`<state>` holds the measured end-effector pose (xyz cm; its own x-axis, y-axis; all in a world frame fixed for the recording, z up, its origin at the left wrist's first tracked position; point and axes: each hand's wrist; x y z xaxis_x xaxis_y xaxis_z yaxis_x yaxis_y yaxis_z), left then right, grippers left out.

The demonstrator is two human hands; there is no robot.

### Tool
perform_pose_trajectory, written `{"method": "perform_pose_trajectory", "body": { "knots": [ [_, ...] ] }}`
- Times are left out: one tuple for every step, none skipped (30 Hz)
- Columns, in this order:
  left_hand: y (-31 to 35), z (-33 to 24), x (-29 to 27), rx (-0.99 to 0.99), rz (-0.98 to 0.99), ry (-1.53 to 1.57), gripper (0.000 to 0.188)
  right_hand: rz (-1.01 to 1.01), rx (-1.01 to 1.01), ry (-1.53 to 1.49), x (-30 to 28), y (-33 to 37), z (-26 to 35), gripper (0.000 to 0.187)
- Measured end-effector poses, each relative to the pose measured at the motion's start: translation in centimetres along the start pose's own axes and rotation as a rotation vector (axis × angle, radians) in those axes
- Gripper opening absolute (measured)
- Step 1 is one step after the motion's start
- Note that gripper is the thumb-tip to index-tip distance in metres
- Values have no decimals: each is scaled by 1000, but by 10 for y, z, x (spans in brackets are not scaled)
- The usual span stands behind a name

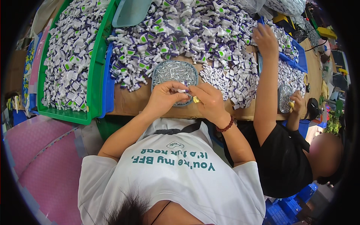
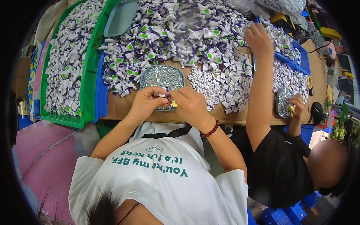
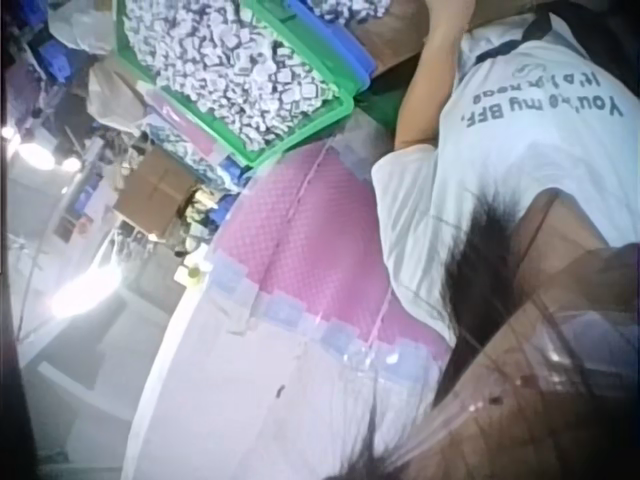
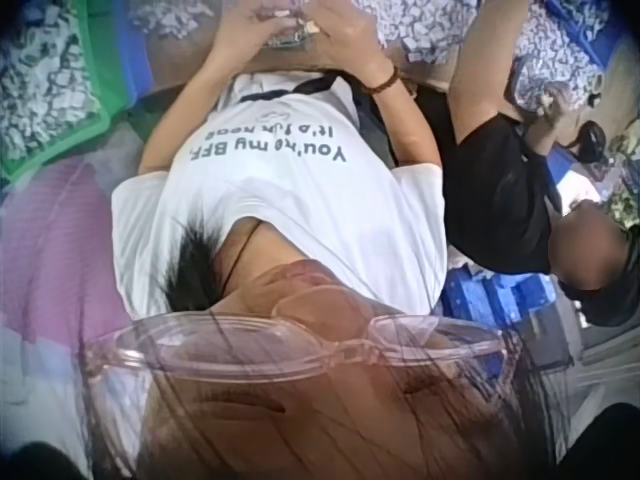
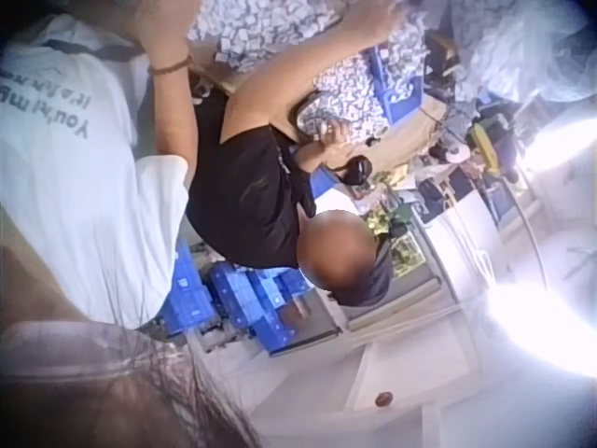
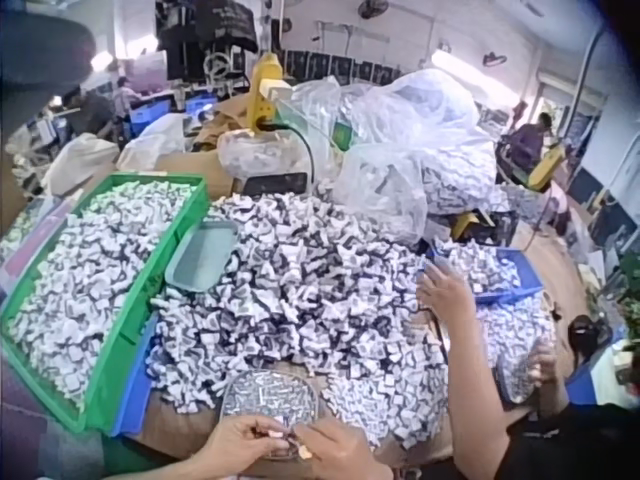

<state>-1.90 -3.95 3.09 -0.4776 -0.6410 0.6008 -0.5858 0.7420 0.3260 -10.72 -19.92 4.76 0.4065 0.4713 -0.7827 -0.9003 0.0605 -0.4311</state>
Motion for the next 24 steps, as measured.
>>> {"method": "perform_pose_trajectory", "body": {
  "knots": [
    [0,-2,-1,-76,8,84,17,-8,4,-3,0,0,0,32],
    [-1,-9,-1,-152,17,168,16,13,9,1,-1,1,0,32],
    [-2,-13,-2,-228,24,252,16,34,13,6,-2,1,1,31],
    [-3,-12,-7,-236,30,299,18,56,17,9,-3,0,1,30],
    [-4,-12,-12,-242,34,345,20,112,51,-34,-5,-1,-1,30],
    [-4,-11,-16,-246,36,391,21,169,84,-78,-8,-3,-6,30],
    [-4,-10,-17,-204,8,335,23,226,117,-122,-11,-5,-13,30],
    [-4,-12,-16,-166,-17,279,25,229,172,70,-13,-4,-28,23],
    [-9,-12,-11,-159,-5,225,28,226,264,293,-21,4,-47,17],
    [-7,-15,-9,-159,-33,203,29,254,314,488,-22,3,-65,14],
    [-6,-20,-5,-159,-60,176,30,277,365,682,-23,2,-81,11],
    [-4,-23,-4,-161,-87,151,32,311,366,747,-23,3,-94,10],
    [-4,-22,-5,-173,-80,156,31,346,369,812,-22,5,-106,10],
    [-4,-20,-7,-184,-76,158,31,379,371,875,-19,8,-116,9],
    [-3,-18,-8,-195,-73,162,31,386,348,886,-14,10,-124,9],
    [-2,-18,-8,-194,-74,161,30,394,325,897,-9,13,-131,8],
    [-1,-17,-8,-200,-67,160,30,403,313,913,-7,14,-132,8],
    [-1,-17,-7,-206,-61,158,29,413,332,922,-6,15,-134,8],
    [-2,-16,-8,-211,-60,169,28,422,351,931,-5,16,-136,7],
    [-3,-16,-9,-215,-60,181,27,430,368,939,-5,15,-136,7],
    [-3,-16,-10,-218,-60,193,26,410,370,915,-7,15,-136,9],
    [-3,-17,-10,-210,-56,191,26,391,372,892,-11,15,-136,12],
    [-3,-18,-10,-200,-56,189,25,373,370,865,-14,11,-132,14],
    [-2,-19,-11,-190,-56,188,25,261,369,751,-18,7,-127,16]
  ]
}}
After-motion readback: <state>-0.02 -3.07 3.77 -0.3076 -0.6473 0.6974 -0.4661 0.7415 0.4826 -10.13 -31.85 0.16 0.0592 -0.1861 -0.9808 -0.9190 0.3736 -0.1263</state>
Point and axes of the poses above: each hand's wrist, its own y-axis away from the middle knuckle, its own x-axis out of the palm, z = x × y, and after that the axes turned 13 degrees about y, right-handed
